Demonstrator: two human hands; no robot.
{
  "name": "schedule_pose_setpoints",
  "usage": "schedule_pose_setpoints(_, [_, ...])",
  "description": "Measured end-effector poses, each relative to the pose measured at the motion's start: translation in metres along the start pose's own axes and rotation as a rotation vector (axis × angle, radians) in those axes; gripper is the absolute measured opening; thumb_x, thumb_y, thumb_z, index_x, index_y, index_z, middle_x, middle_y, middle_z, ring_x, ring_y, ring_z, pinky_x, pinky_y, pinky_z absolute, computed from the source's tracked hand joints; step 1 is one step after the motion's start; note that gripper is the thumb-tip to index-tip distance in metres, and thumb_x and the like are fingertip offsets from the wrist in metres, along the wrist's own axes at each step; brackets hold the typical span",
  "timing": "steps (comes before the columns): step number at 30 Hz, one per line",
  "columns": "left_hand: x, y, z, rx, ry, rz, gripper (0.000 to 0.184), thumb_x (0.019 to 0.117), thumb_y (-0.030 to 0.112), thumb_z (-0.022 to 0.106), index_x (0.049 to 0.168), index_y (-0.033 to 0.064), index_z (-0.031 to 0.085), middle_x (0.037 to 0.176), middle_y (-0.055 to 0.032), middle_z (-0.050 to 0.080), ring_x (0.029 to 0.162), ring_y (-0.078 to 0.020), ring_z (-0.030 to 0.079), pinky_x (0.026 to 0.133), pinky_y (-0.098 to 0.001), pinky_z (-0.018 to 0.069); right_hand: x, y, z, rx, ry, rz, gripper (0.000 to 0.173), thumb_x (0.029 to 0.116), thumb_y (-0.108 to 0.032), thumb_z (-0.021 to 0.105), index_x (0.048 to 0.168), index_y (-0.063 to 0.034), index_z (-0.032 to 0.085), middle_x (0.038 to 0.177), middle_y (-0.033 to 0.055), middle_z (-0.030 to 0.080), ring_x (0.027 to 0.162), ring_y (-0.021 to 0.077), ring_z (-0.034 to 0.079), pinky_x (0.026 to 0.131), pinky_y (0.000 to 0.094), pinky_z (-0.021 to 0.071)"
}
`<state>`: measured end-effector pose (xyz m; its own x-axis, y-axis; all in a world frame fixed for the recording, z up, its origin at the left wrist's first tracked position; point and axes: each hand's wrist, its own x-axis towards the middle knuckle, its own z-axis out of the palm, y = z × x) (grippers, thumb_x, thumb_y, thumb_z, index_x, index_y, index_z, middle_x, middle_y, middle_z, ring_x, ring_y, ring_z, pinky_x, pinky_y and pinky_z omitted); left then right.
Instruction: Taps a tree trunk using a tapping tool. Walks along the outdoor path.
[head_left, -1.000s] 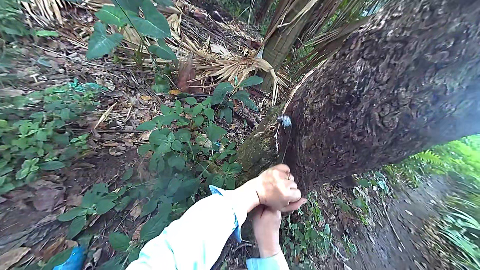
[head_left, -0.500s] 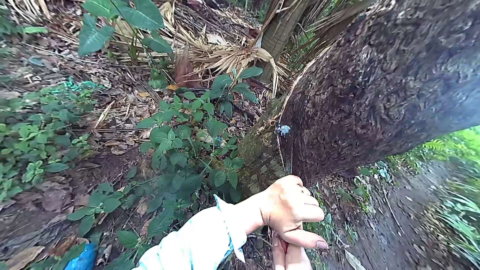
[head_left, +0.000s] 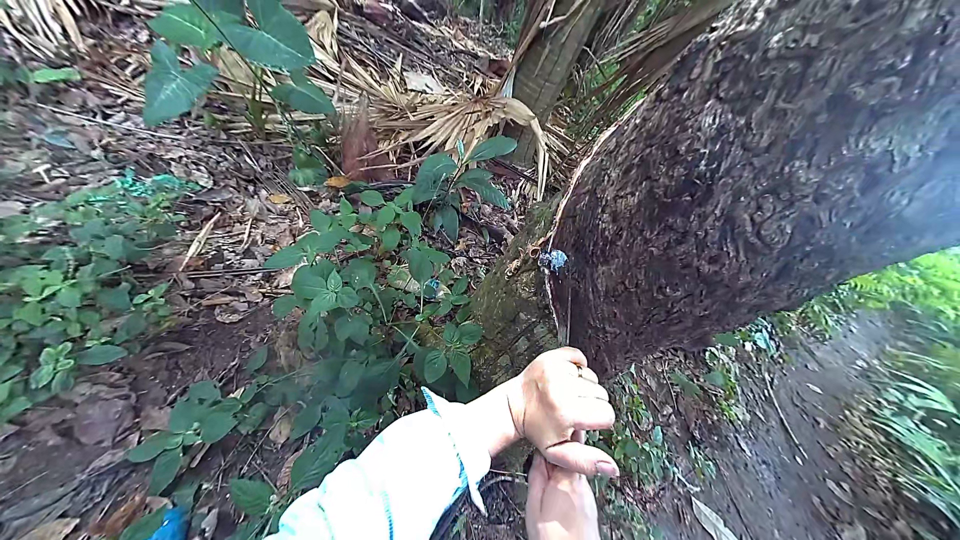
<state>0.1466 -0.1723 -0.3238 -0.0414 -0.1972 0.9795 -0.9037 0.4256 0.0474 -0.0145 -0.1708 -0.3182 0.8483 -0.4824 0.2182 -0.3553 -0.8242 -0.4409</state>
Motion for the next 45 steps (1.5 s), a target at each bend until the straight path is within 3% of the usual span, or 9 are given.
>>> schedule_pose_setpoints(5, [-0.015, -0.019, -0.003, 0.189, -0.099, 0.060, 0.069, 0.1039, 0.059, 0.029, 0.058, 0.0116, 0.049, 0.047, -0.0042, 0.043, 0.047, -0.0203, 0.046, 0.061, -0.0340, 0.0426, 0.025, 0.020, 0.057, -0.011, 0.174, -0.024, 0.024, 0.0939, 0.003, 0.052, 0.111, 0.0113, 0.067, 0.101, 0.0278, 0.072, 0.091, 0.0417, 0.074, 0.075, 0.0534, 0.0599])
schedule_pose_setpoints(9, [0.010, -0.038, -0.019, 0.282, -0.157, 0.033, 0.072, 0.1030, 0.061, 0.029, 0.059, 0.0096, 0.053, 0.051, -0.0067, 0.051, 0.052, -0.0237, 0.057, 0.063, -0.0390, 0.0497, 0.065, 0.014, 0.064, 0.062, 0.258, -0.132, 0.023, 0.0949, 0.001, 0.054, 0.110, 0.0126, 0.067, 0.103, 0.0291, 0.071, 0.094, 0.0420, 0.073, 0.079, 0.0547, 0.0596])
schedule_pose_setpoints(14, [0.070, -0.041, -0.038, 0.329, -0.163, 0.070, 0.064, 0.1014, 0.052, 0.036, 0.057, 0.0095, 0.055, 0.050, -0.0040, 0.052, 0.051, -0.0201, 0.054, 0.068, -0.0386, 0.0457, 0.099, -0.003, 0.034, 0.186, 0.462, -0.361, 0.021, 0.0924, -0.010, 0.056, 0.094, 0.0073, 0.066, 0.079, 0.0175, 0.070, 0.076, 0.0256, 0.072, 0.072, 0.0379, 0.0590])
schedule_pose_setpoints(20, [0.015, 0.003, -0.006, 0.324, -0.089, 0.031, 0.050, 0.1014, 0.035, 0.044, 0.059, 0.0112, 0.054, 0.051, -0.0043, 0.050, 0.054, -0.0218, 0.054, 0.070, -0.0359, 0.0448, 0.029, 0.036, 0.040, 0.132, 0.306, -0.273, 0.025, 0.0903, -0.012, 0.053, 0.096, 0.0083, 0.067, 0.080, 0.0176, 0.071, 0.074, 0.0267, 0.073, 0.068, 0.0393, 0.0601])
schedule_pose_setpoints(25, [-0.012, -0.023, 0.005, 0.310, -0.144, 0.059, 0.052, 0.1026, 0.040, 0.041, 0.062, 0.0104, 0.054, 0.053, -0.0053, 0.049, 0.056, -0.0238, 0.054, 0.070, -0.0373, 0.0456, 0.048, 0.059, 0.068, 0.075, 0.303, -0.247, 0.025, 0.0899, -0.005, 0.054, 0.100, 0.0121, 0.068, 0.090, 0.0256, 0.073, 0.084, 0.0384, 0.075, 0.072, 0.0493, 0.0608])
schedule_pose_setpoints(29, [-0.030, -0.036, 0.009, 0.376, -0.192, 0.101, 0.056, 0.1035, 0.045, 0.038, 0.063, 0.0113, 0.055, 0.053, -0.0045, 0.051, 0.055, -0.0230, 0.055, 0.068, -0.0362, 0.0455, 0.061, 0.062, 0.093, 0.100, 0.219, -0.159, 0.023, 0.0897, 0.000, 0.056, 0.103, 0.0128, 0.070, 0.102, 0.0311, 0.072, 0.101, 0.0465, 0.072, 0.086, 0.0591, 0.0566])
schedule_pose_setpoints(32, [-0.039, -0.037, 0.011, 0.428, -0.180, 0.110, 0.059, 0.1039, 0.050, 0.037, 0.061, 0.0125, 0.053, 0.052, -0.0036, 0.050, 0.053, -0.0219, 0.053, 0.066, -0.0351, 0.0447, 0.063, 0.059, 0.106, 0.164, 0.177, -0.091, 0.023, 0.0901, 0.001, 0.058, 0.107, 0.0109, 0.071, 0.108, 0.0295, 0.071, 0.110, 0.0438, 0.069, 0.095, 0.0593, 0.0523])
schedule_pose_setpoints(41, [-0.040, -0.019, -0.004, 0.425, -0.170, 0.059, 0.065, 0.1035, 0.058, 0.032, 0.060, 0.0132, 0.051, 0.049, -0.0037, 0.046, 0.051, -0.0224, 0.051, 0.067, -0.0356, 0.0454, 0.041, 0.027, 0.092, 0.147, 0.064, 0.032, 0.021, 0.0959, -0.001, 0.057, 0.110, 0.0058, 0.071, 0.110, 0.0237, 0.072, 0.109, 0.0356, 0.070, 0.095, 0.0534, 0.0541])
schedule_pose_setpoints(45, [-0.034, -0.002, -0.006, 0.384, -0.174, 0.000, 0.067, 0.1042, 0.058, 0.028, 0.059, 0.0128, 0.050, 0.049, -0.0037, 0.045, 0.051, -0.0218, 0.050, 0.069, -0.0353, 0.0453, 0.024, 0.014, 0.066, 0.212, -0.090, 0.189, 0.029, 0.1022, -0.008, 0.052, 0.126, 0.0027, 0.064, 0.118, 0.0217, 0.069, 0.116, 0.0326, 0.067, 0.100, 0.0522, 0.0518])
